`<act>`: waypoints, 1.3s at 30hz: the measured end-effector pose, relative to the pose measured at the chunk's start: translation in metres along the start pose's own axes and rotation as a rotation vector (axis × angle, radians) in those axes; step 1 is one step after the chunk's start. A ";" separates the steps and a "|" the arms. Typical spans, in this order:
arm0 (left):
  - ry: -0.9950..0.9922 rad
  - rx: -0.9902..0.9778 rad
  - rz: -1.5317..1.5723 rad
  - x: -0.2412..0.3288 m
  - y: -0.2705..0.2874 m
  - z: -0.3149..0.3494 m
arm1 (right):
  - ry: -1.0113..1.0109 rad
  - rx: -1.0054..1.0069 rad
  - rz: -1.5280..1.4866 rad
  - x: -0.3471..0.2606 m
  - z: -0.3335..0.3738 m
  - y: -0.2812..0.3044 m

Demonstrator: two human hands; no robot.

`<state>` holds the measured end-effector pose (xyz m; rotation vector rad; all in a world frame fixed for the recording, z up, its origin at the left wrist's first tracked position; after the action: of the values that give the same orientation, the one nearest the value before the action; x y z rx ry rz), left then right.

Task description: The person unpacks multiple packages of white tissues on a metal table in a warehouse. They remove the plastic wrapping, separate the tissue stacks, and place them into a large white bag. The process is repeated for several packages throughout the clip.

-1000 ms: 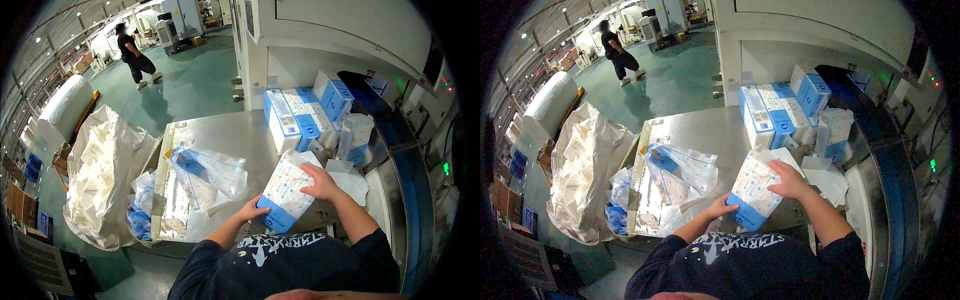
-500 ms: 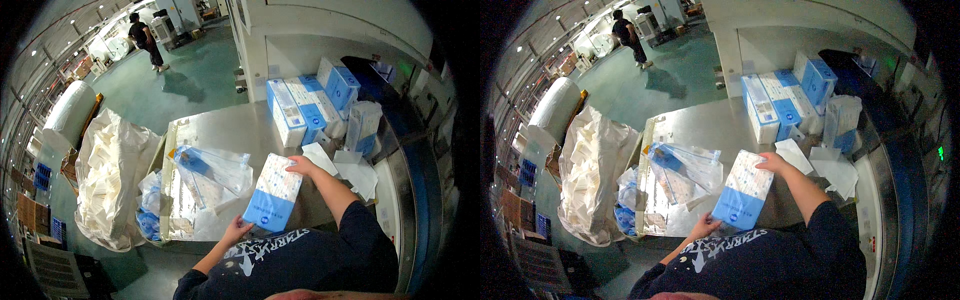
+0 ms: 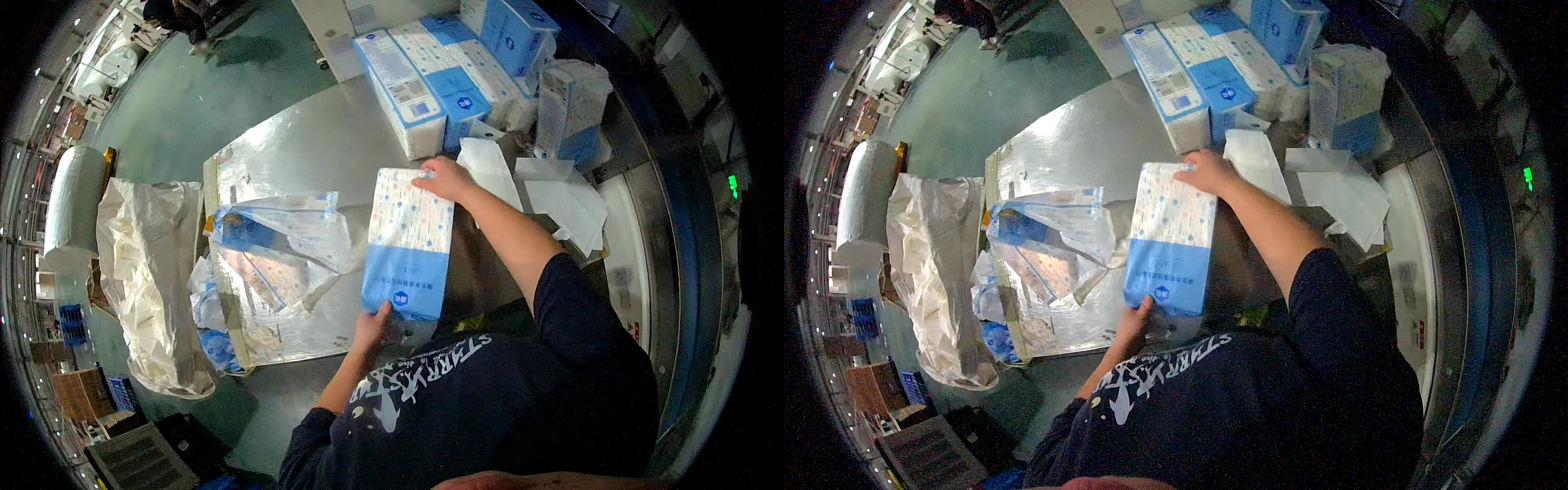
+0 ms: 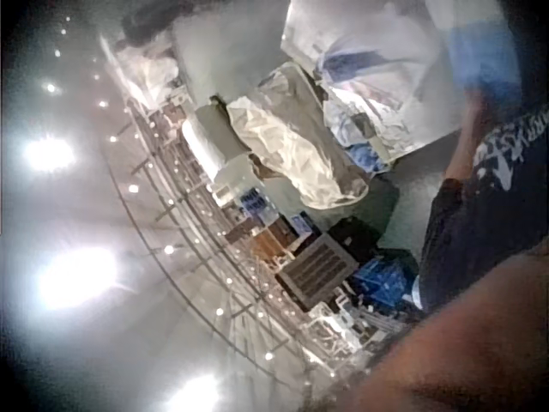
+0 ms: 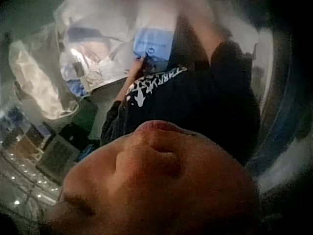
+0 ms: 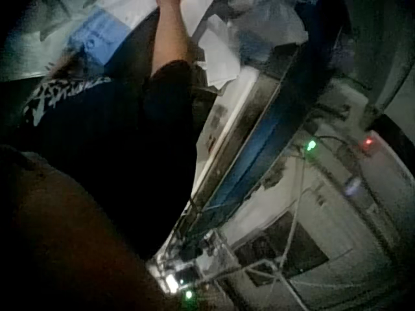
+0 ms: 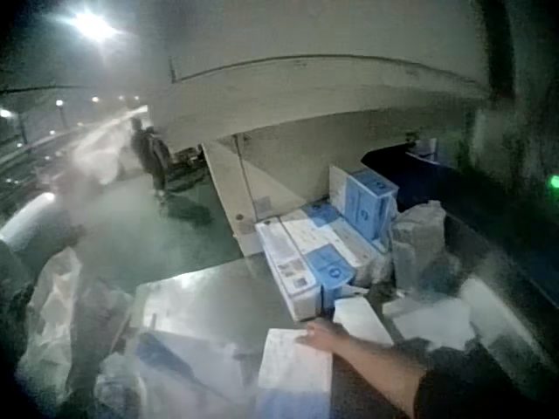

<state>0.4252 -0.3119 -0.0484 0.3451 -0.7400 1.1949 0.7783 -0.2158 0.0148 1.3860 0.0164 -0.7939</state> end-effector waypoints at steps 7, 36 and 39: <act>0.010 -0.001 -0.018 -0.003 -0.036 -0.025 | 0.131 0.055 0.123 -0.004 -0.009 0.027; -0.839 -0.701 -1.275 0.025 -0.131 -0.016 | 0.039 -0.693 0.389 0.004 0.203 -0.175; -0.739 -0.755 -1.081 0.031 -0.126 -0.020 | -0.163 -0.703 0.360 -0.017 0.206 -0.119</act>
<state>0.5539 -0.3223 -0.0248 0.4525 -1.3259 -0.3025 0.6160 -0.3840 -0.0333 0.6295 -0.0735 -0.5188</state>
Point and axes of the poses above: each hand's wrist, its own z-axis away from the middle knuckle, its own y-axis out of the back of the hand, x = y × z, the point moved 9 cm from there along -z, towards the middle knuckle, and after that the axes turned 11 degrees about z, right-handed, at the moved point
